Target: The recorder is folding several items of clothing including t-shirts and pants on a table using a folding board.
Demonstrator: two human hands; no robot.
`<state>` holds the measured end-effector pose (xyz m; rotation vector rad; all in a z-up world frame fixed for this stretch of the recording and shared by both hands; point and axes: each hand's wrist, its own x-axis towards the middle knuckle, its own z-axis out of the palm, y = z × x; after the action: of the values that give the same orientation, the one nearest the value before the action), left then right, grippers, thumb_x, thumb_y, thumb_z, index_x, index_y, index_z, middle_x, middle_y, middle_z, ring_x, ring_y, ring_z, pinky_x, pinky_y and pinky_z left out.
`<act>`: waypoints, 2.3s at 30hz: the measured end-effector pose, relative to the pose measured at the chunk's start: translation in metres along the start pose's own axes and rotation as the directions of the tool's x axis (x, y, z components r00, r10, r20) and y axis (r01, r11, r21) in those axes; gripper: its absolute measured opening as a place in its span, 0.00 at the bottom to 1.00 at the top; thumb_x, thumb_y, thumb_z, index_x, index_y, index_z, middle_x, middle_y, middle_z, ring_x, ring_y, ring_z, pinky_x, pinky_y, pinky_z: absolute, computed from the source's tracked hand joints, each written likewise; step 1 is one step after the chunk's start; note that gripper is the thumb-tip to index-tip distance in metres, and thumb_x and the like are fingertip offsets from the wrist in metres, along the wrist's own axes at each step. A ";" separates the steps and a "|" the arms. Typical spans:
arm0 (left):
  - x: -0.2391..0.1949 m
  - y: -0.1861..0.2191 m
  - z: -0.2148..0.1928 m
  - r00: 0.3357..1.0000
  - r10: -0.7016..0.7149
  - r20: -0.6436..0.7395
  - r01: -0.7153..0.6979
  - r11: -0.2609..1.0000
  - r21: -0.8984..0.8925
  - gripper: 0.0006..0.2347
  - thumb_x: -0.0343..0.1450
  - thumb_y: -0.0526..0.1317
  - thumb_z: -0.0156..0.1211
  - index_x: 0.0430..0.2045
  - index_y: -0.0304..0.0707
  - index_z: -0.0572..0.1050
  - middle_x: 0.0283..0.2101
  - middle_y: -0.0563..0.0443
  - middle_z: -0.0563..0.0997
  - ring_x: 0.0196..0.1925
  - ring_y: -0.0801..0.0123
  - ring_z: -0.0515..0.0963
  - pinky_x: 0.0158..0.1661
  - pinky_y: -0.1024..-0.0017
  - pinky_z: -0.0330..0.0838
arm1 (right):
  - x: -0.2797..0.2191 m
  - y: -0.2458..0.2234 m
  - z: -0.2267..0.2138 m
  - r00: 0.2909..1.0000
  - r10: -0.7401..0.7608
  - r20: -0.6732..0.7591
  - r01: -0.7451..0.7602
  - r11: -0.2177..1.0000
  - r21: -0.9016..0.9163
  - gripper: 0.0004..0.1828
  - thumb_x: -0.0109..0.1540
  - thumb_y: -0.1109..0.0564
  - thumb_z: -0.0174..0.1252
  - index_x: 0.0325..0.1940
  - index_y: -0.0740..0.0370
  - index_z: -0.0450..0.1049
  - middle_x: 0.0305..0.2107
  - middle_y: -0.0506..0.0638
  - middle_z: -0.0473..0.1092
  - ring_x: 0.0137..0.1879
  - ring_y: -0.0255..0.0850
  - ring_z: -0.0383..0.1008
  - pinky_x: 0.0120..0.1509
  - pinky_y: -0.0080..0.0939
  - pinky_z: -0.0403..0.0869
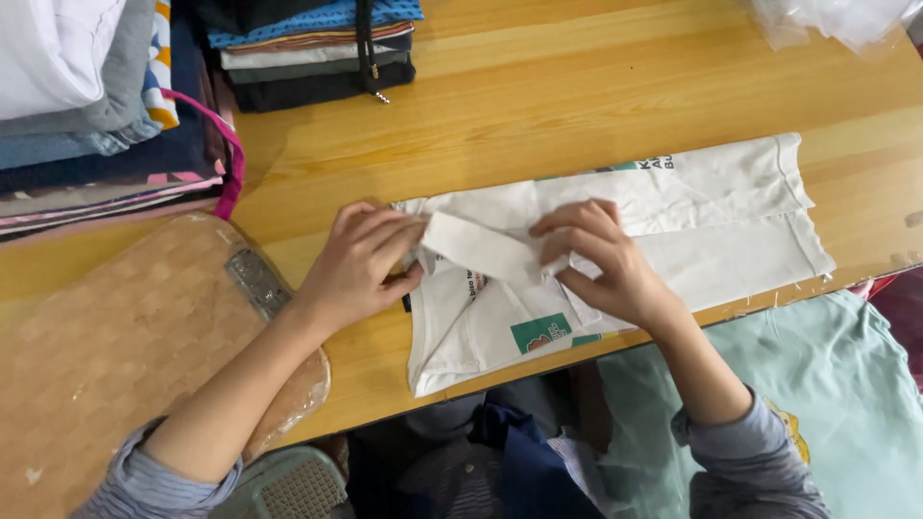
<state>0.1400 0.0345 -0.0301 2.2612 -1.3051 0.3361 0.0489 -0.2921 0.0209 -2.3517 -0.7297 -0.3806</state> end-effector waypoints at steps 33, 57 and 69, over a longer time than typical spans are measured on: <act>0.025 0.024 -0.043 0.986 -0.155 -0.059 0.162 0.979 0.126 0.19 0.69 0.42 0.67 0.54 0.42 0.77 0.47 0.51 0.82 0.53 0.62 0.77 0.56 0.57 0.63 | -0.064 0.026 -0.035 0.774 0.480 -0.413 -0.521 0.853 0.015 0.15 0.67 0.67 0.57 0.57 0.61 0.77 0.52 0.54 0.73 0.48 0.39 0.78 0.46 0.37 0.78; 0.055 0.046 -0.008 0.977 0.213 -0.013 -0.213 0.977 0.027 0.15 0.68 0.36 0.67 0.50 0.39 0.81 0.50 0.53 0.85 0.56 0.67 0.82 0.64 0.60 0.70 | -0.153 0.106 -0.096 0.716 0.267 -0.646 -0.660 0.560 -0.500 0.07 0.72 0.64 0.60 0.52 0.60 0.81 0.52 0.47 0.78 0.58 0.43 0.75 0.66 0.44 0.73; 0.038 0.021 -0.004 1.000 0.020 -0.016 -0.021 0.998 -0.067 0.14 0.72 0.34 0.63 0.53 0.37 0.78 0.55 0.49 0.82 0.59 0.62 0.79 0.62 0.60 0.70 | -0.174 0.120 -0.084 0.667 0.392 -0.634 -0.732 0.505 -0.457 0.11 0.71 0.64 0.56 0.54 0.57 0.80 0.57 0.48 0.75 0.62 0.47 0.72 0.71 0.49 0.66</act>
<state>0.1412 0.0000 -0.0032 2.1873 -1.3127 0.3113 -0.0276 -0.4940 -0.0505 -2.8124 0.5947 -0.9809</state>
